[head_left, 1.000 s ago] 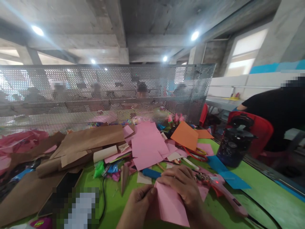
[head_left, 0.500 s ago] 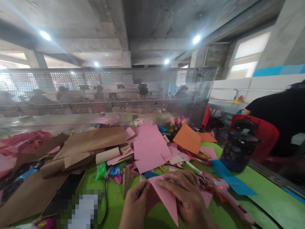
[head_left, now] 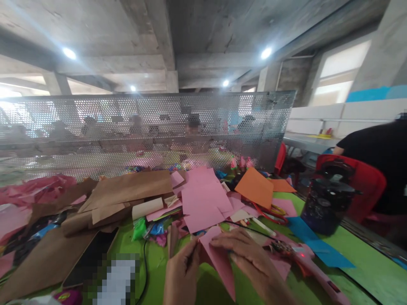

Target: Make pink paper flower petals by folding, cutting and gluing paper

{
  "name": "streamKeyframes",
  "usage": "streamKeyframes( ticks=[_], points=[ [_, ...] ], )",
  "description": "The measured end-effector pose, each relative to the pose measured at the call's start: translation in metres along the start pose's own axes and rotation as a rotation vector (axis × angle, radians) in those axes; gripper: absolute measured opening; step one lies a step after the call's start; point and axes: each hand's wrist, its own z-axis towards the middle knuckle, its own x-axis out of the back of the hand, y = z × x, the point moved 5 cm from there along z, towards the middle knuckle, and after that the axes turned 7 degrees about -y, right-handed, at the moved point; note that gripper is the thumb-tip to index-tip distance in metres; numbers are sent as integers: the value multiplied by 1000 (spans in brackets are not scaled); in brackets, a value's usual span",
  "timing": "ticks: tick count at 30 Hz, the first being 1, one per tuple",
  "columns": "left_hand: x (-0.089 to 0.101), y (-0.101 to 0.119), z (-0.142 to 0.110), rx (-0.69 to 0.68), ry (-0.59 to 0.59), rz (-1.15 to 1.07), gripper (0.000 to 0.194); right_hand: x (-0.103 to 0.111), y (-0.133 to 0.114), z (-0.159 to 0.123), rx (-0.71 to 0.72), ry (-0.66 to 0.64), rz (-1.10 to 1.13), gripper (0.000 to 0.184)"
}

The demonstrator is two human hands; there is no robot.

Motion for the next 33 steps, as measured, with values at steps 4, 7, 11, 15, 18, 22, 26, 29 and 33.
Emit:
streamKeyframes(
  ticks=[4, 7, 11, 15, 18, 22, 26, 29, 33],
  points=[
    [-8, 6, -8, -164, -100, 232, 31, -5, -5, -1, -8, 14, 9, 33],
    [-11, 4, -12, -222, -102, 340, 36, -9, -11, -1, 63, 103, -168, 38],
    [-13, 1, -13, -257, -114, 385, 36, -9, -17, -1, 162, 232, -352, 24],
    [-14, 0, -13, -276, -130, 369, 34, -8, -24, -2, 247, 274, -499, 30],
    [-13, 1, -13, -273, -114, 345, 34, -9, -27, -3, 262, 280, -552, 31],
    [-11, 3, -12, -236, -154, 337, 34, -11, -27, -4, 258, 302, -530, 27],
    [-10, 4, -12, -201, -171, 336, 36, -11, -28, -4, 280, 318, -511, 25],
    [-13, 6, -13, -171, -163, 315, 35, -10, -28, -4, 230, 292, -486, 24],
    [-15, 10, -15, -128, -122, 261, 35, -12, -23, -4, 160, 247, -398, 19]
  ],
)
